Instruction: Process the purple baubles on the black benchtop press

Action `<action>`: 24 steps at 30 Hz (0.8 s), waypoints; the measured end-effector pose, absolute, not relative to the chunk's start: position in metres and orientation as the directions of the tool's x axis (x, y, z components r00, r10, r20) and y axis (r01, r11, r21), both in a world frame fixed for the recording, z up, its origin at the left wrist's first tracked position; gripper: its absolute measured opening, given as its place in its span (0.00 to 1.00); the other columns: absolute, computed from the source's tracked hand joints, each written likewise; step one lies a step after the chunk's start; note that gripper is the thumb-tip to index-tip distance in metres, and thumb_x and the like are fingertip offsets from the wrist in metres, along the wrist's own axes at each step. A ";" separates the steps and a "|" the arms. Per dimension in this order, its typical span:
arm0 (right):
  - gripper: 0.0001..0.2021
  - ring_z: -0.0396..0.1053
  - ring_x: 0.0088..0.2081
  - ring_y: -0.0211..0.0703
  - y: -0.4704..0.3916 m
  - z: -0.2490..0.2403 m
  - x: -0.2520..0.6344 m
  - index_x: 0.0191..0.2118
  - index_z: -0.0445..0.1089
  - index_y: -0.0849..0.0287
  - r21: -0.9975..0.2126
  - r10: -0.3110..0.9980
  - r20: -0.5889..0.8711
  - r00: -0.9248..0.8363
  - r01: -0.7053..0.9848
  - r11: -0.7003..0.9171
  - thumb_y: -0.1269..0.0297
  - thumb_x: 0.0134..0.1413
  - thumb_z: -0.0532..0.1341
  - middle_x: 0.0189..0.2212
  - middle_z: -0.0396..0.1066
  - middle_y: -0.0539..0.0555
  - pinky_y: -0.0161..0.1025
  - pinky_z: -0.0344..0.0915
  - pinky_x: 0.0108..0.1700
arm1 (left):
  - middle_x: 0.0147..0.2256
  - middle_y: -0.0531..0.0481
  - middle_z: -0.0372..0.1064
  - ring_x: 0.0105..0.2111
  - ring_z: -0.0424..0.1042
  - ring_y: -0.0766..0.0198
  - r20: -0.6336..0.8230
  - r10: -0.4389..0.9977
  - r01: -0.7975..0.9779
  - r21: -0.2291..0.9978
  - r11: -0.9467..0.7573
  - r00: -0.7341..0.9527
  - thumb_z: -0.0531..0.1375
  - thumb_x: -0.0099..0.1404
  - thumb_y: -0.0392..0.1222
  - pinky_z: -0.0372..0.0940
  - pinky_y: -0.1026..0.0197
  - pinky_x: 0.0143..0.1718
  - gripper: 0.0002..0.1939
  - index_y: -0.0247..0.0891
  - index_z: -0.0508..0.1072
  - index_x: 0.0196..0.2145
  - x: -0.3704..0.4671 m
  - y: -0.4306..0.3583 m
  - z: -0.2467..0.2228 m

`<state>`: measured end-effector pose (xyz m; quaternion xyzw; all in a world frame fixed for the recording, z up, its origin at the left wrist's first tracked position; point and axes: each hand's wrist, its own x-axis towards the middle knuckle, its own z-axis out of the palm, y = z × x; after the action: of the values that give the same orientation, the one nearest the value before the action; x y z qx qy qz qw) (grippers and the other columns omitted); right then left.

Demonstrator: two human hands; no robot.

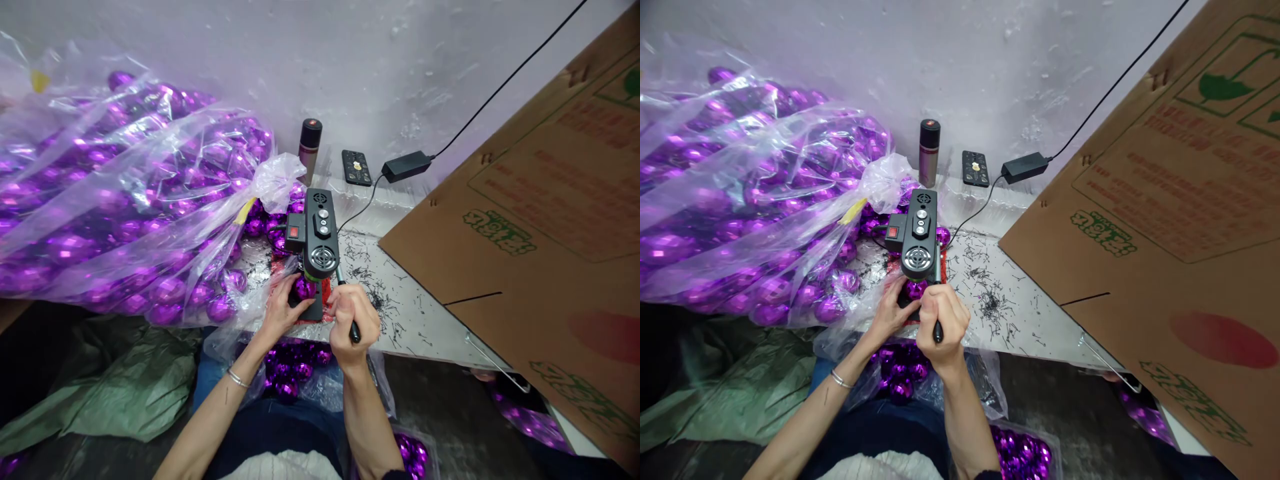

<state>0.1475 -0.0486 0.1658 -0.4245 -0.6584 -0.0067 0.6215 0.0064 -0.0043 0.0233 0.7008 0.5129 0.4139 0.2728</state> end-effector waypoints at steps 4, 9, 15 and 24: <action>0.16 0.70 0.28 0.39 -0.050 0.165 0.148 0.29 0.64 0.54 -0.508 0.546 0.828 0.127 0.580 0.636 0.75 0.70 0.53 0.23 0.67 0.48 0.38 0.64 0.31 | 0.61 0.37 0.76 0.63 0.75 0.43 0.290 0.949 0.468 0.827 -0.312 0.120 0.69 0.69 0.55 0.70 0.39 0.65 0.32 0.41 0.71 0.65 0.010 -0.005 0.019; 0.15 0.70 0.27 0.39 -0.050 0.143 0.146 0.30 0.64 0.54 -0.501 0.533 0.835 0.140 0.595 0.628 0.73 0.71 0.52 0.25 0.68 0.48 0.38 0.65 0.29 | 0.61 0.37 0.77 0.63 0.76 0.43 0.301 0.946 0.445 0.836 -0.321 0.117 0.70 0.68 0.55 0.70 0.39 0.66 0.31 0.41 0.72 0.64 0.009 -0.005 0.016; 0.17 0.68 0.26 0.37 -0.044 0.108 0.144 0.30 0.63 0.53 -0.431 0.427 0.889 0.168 0.625 0.651 0.68 0.74 0.49 0.25 0.68 0.48 0.39 0.67 0.32 | 0.60 0.37 0.78 0.62 0.77 0.44 0.324 0.940 0.458 0.824 -0.335 0.106 0.68 0.70 0.55 0.70 0.40 0.65 0.30 0.41 0.73 0.64 0.011 -0.006 0.016; 0.17 0.69 0.27 0.38 -0.042 0.096 0.145 0.31 0.62 0.53 -0.424 0.409 0.895 0.176 0.616 0.664 0.65 0.76 0.49 0.26 0.68 0.47 0.42 0.70 0.38 | 0.59 0.36 0.78 0.60 0.78 0.43 0.365 0.926 0.463 0.807 -0.366 0.096 0.68 0.71 0.55 0.72 0.40 0.63 0.30 0.40 0.72 0.64 0.013 -0.008 0.011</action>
<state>0.1449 -0.0422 0.0960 -0.4024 -0.6370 -0.0794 0.6527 0.0135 -0.0076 0.0107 0.6939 0.5004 0.4489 0.2581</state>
